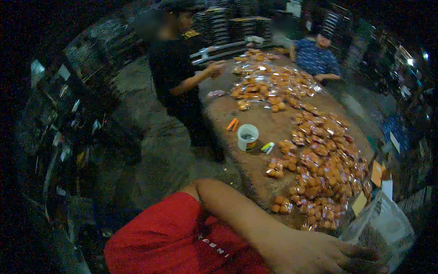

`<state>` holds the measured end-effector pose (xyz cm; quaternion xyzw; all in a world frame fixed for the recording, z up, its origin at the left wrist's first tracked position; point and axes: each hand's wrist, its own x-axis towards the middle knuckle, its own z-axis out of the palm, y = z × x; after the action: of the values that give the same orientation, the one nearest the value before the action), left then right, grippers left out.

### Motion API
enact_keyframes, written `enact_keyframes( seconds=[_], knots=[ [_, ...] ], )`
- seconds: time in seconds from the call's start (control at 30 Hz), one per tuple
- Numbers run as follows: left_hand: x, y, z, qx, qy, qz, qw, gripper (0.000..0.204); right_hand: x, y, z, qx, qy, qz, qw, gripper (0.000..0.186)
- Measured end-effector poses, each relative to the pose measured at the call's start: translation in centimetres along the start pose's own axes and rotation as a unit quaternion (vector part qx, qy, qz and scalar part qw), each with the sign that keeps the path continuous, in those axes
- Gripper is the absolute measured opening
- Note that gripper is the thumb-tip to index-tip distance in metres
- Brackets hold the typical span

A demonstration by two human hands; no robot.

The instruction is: The person sorts individually wrapped baked goods from a large pile on a table into a white plastic crate. They repeatedly gather handfuls of the packaged items and place them into the crate.

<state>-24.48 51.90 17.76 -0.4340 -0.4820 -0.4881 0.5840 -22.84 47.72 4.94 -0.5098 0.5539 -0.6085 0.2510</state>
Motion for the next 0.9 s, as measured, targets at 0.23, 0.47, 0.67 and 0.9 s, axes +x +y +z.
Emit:
enact_keyframes(
  seconds=[0.23,0.47,0.67,0.9],
  knots=[
    [1.0,1.4,-2.2,0.076,0.054,-0.005,0.996,0.041,8.7,-0.2,1.4,0.021,-0.151,-0.048,0.987,0.068],
    [-1.3,2.5,-2.7,0.004,-0.043,-0.095,0.995,0.04,13.2,-1.4,8.9,0.407,-0.493,0.202,0.742,0.098],
    [-0.9,1.3,-3.1,0.007,-0.054,-0.103,0.993,0.039,11.9,-2.7,12.0,0.418,-0.6,0.28,0.622,0.123],
    [-1.0,1.0,-7.0,0.113,-0.042,-0.069,0.99,0.038,14.0,-4.0,12.0,0.344,-0.565,0.276,0.698,0.111]
  ],
)
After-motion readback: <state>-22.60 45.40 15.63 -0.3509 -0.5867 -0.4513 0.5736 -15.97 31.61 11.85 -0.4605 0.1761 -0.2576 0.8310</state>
